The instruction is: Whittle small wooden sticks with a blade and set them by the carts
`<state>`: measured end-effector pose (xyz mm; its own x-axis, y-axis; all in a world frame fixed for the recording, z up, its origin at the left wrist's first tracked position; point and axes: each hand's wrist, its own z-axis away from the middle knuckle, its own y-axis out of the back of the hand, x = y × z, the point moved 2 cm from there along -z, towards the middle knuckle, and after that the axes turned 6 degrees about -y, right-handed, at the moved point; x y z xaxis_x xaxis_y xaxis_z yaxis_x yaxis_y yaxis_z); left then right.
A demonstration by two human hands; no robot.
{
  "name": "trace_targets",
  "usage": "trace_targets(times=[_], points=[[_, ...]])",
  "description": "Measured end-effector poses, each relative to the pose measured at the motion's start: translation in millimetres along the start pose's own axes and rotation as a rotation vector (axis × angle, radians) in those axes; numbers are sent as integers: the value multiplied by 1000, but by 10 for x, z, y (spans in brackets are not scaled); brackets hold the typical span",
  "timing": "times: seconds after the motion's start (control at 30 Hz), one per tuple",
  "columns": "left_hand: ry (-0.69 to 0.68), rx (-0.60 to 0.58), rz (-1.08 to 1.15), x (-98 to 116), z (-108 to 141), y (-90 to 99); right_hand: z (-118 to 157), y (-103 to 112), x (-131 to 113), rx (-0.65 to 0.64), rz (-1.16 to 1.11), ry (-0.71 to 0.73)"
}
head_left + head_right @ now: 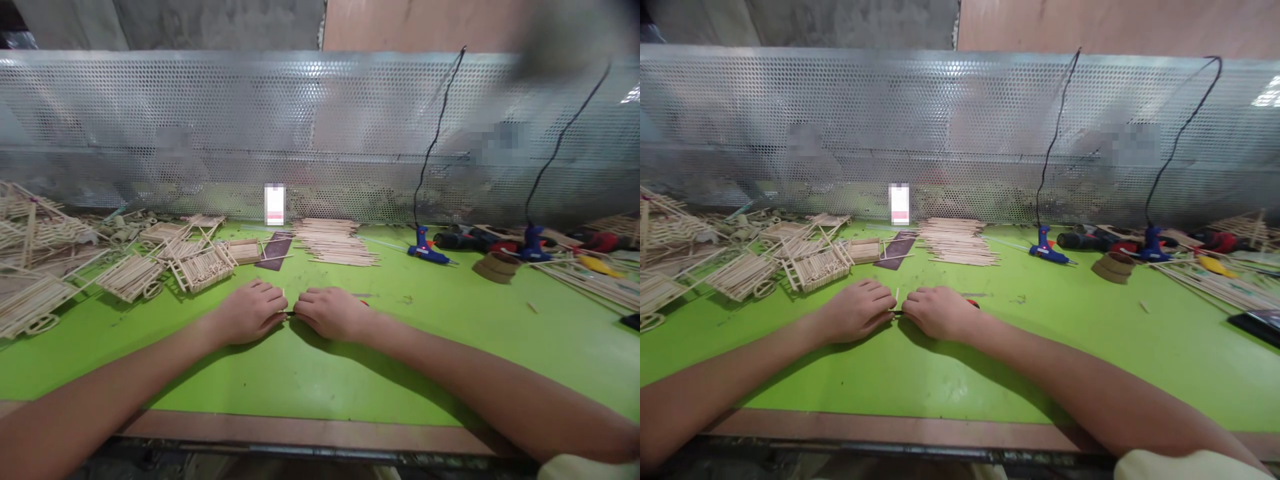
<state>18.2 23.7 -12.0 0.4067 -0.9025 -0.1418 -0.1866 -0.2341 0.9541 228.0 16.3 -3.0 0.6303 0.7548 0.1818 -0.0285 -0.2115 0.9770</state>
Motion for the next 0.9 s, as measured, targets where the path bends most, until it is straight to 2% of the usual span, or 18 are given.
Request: trace_targets(times=[0.23, 0.4, 0.67, 0.9], points=[[-51, 5, 20, -2, -32, -45, -4, -73, 10, 59, 6, 48], [-53, 3, 36, 16, -59, -10, -13, -122, 23, 87, -33, 66], [-61, 20, 46, -37, 99, 68, -154, -130, -59, 52, -46, 42], [12, 24, 41, -39, 95, 96, -126, -77, -79, 91, -14, 25]])
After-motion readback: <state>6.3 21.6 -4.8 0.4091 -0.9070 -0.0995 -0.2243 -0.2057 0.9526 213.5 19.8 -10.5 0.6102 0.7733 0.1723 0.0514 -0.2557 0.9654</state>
